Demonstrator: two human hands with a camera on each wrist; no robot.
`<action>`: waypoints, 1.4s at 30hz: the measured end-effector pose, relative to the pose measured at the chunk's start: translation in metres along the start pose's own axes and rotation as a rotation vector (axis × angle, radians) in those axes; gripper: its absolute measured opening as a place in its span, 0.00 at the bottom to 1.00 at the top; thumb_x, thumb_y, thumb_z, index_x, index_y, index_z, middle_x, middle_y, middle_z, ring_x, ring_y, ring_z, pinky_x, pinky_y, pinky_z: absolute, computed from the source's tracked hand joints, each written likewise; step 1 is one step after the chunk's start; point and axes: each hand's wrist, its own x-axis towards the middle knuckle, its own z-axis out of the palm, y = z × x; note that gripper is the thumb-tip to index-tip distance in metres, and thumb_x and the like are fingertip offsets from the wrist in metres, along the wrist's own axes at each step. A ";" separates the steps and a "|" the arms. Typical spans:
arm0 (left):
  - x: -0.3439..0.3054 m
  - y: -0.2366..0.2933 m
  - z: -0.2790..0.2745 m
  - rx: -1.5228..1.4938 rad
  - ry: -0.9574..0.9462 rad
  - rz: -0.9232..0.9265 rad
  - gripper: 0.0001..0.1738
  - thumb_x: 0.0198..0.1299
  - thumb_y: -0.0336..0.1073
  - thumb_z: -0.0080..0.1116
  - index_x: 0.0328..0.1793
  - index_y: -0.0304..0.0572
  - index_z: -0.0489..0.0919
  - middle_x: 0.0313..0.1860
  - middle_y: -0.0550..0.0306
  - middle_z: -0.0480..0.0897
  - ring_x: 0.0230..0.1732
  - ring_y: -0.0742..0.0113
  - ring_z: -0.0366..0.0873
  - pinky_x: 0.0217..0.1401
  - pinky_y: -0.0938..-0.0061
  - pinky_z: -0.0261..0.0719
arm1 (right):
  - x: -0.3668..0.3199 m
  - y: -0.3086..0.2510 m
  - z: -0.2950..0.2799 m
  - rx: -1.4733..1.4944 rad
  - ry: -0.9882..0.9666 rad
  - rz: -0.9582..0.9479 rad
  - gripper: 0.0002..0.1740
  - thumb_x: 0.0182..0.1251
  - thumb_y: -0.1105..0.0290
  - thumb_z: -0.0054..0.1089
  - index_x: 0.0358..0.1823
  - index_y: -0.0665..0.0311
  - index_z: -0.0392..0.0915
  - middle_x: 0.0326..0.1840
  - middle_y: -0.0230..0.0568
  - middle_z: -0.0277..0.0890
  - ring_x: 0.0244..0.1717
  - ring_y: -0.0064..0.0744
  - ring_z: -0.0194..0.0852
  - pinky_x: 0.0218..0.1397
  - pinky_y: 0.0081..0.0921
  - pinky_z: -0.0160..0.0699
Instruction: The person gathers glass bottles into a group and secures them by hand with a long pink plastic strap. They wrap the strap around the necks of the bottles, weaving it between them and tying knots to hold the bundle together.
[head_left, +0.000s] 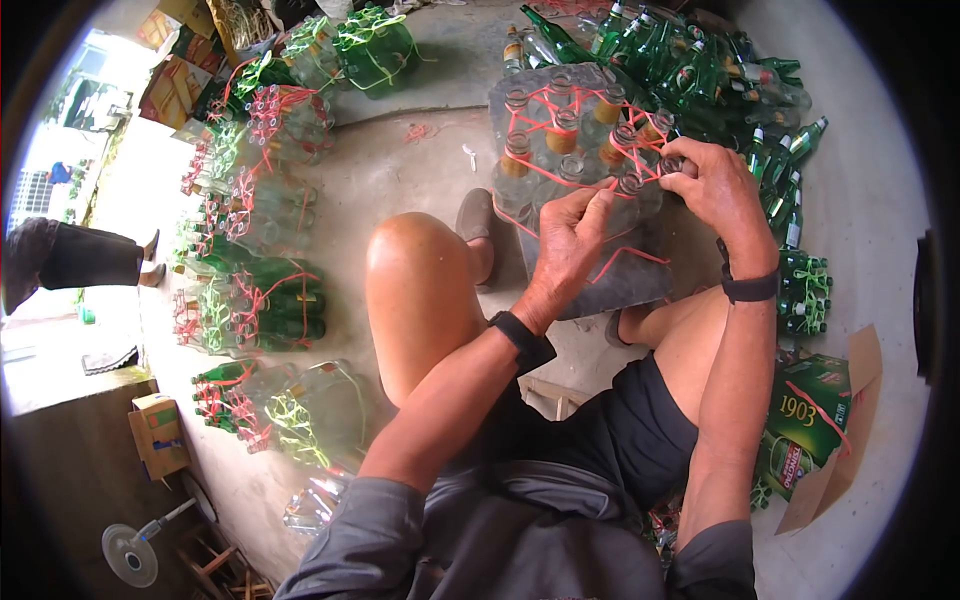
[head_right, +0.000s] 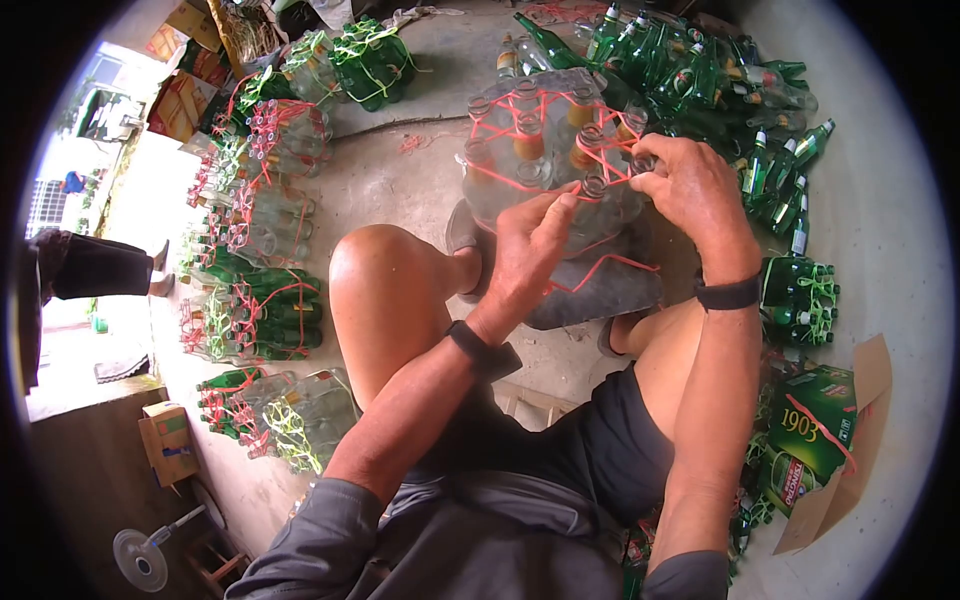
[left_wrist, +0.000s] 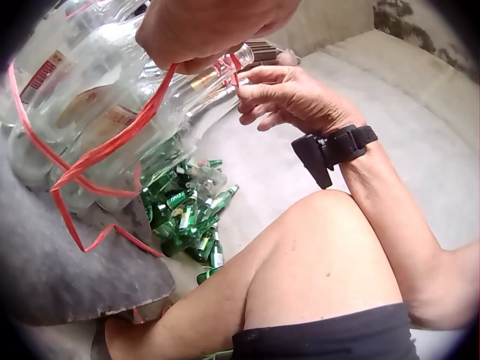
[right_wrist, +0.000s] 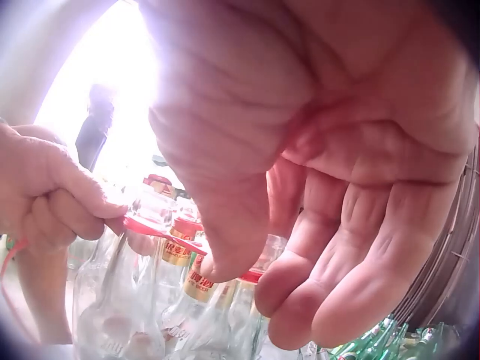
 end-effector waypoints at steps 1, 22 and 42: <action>0.000 -0.001 -0.002 -0.014 -0.017 -0.048 0.23 0.79 0.42 0.57 0.65 0.27 0.84 0.28 0.70 0.73 0.32 0.81 0.66 0.33 0.79 0.68 | 0.000 0.000 -0.001 0.026 -0.014 0.007 0.17 0.57 0.65 0.76 0.49 0.56 0.88 0.30 0.45 0.85 0.36 0.50 0.86 0.41 0.42 0.81; -0.005 -0.010 -0.005 -0.038 0.029 -0.037 0.20 0.77 0.38 0.59 0.63 0.28 0.85 0.35 0.67 0.81 0.36 0.79 0.72 0.39 0.78 0.73 | 0.002 0.014 -0.001 0.248 0.170 -0.249 0.15 0.68 0.80 0.64 0.56 0.65 0.84 0.42 0.34 0.76 0.41 0.23 0.76 0.42 0.24 0.77; -0.008 -0.012 0.000 0.145 0.376 -0.115 0.22 0.67 0.43 0.72 0.32 0.26 0.87 0.19 0.55 0.82 0.24 0.76 0.74 0.29 0.68 0.75 | 0.035 -0.068 -0.006 0.296 -0.712 -0.091 0.16 0.70 0.68 0.60 0.54 0.68 0.84 0.31 0.34 0.81 0.18 0.23 0.72 0.22 0.26 0.74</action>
